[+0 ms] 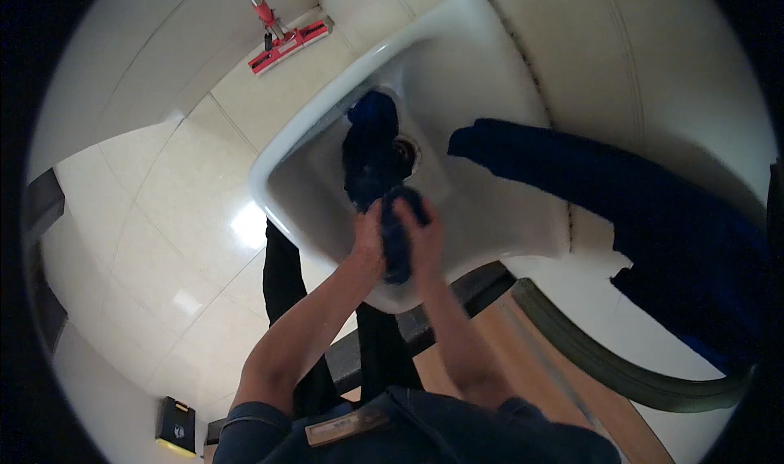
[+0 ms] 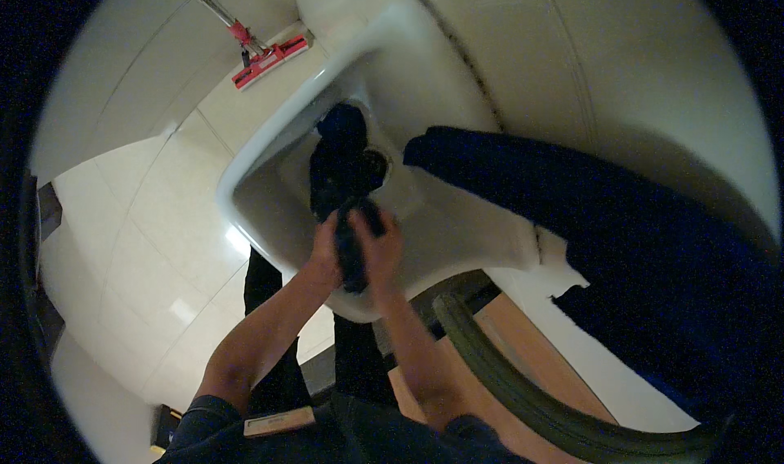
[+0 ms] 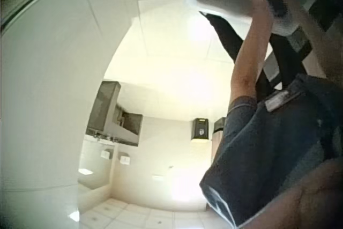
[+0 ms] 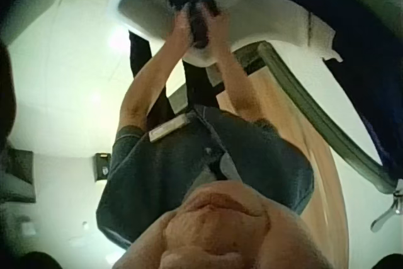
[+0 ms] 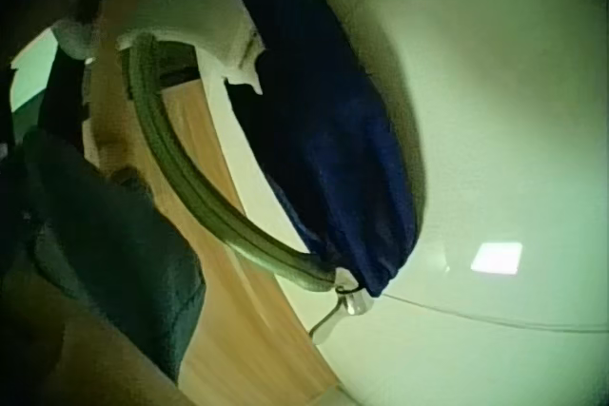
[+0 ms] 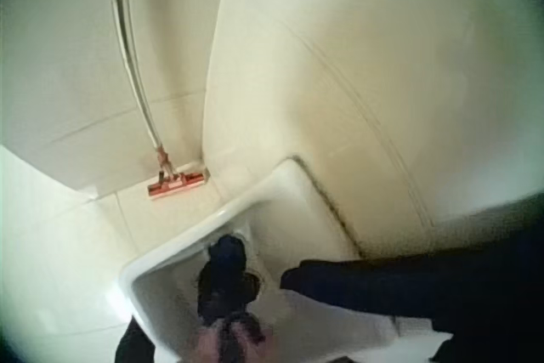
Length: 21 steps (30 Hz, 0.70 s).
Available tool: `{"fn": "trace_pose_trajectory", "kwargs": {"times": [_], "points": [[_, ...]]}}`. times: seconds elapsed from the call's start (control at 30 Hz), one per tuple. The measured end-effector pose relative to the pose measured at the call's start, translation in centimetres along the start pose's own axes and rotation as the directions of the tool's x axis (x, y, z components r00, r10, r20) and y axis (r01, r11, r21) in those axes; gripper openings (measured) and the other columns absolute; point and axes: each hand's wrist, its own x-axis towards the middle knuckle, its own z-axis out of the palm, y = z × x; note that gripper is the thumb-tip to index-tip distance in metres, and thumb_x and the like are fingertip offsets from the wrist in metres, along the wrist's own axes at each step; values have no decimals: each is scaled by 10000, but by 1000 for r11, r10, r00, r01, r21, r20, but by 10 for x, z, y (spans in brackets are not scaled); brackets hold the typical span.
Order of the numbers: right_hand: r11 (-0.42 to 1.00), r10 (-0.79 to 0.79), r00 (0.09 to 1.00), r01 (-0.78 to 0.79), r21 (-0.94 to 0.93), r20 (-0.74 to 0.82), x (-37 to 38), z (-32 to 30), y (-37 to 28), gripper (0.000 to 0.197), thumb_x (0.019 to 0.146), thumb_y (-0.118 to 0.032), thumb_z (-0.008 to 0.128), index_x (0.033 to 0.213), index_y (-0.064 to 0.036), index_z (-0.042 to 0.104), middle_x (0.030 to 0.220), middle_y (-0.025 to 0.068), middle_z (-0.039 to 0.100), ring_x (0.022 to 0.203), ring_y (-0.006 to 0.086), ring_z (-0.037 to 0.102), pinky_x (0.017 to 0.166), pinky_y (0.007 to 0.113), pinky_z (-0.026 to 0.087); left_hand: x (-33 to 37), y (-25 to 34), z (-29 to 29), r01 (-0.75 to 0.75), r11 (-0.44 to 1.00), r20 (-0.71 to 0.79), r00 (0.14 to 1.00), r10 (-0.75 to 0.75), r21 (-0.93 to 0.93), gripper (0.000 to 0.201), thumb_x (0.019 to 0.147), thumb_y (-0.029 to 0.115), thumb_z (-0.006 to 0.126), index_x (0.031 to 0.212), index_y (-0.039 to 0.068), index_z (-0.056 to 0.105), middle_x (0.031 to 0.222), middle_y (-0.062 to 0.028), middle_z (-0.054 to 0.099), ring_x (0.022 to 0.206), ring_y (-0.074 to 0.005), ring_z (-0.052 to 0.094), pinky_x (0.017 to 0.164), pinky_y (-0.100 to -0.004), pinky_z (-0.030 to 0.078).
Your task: The person hand-washes a dark garment in a white sink. They repeatedly submerge, scrub, and wring the item, then rinse it using a handheld shower hose. The garment remains in the sink at the end of the clip.
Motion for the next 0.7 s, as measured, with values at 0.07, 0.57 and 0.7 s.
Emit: {"fn": "trace_pose_trajectory", "kwargs": {"times": [0.07,0.57,0.7], "points": [[957,5,981,-61,285,193,34,-24,9,581,739,-367,720,1220,-98,537,1244,139,502,1130,253,489,888,380,433,-33,8,48,46,999,-53,998,-47,-29,387,891,291,503,1207,69,478,1068,-79,578,987,-247,558,883,-379,455],[751,-625,779,618,-233,55,-72,13,4,307,597,-110,738,802,-140,512,1015,95,567,915,249,549,858,391,422,-29,28,15,427,874,282,889,-360,-232,666,844,574,500,1299,95,418,1101,-147,557,879,-261,570,753,-393,515],[915,-313,949,314,-255,48,-32,27,-14,328,669,-232,695,937,-64,608,1008,149,613,942,313,569,918,432,389,7,-18,-38,127,956,320,947,-38,-263,408,929,342,446,1238,77,461,1102,-96,559,988,-209,531,875,-354,447]]}}
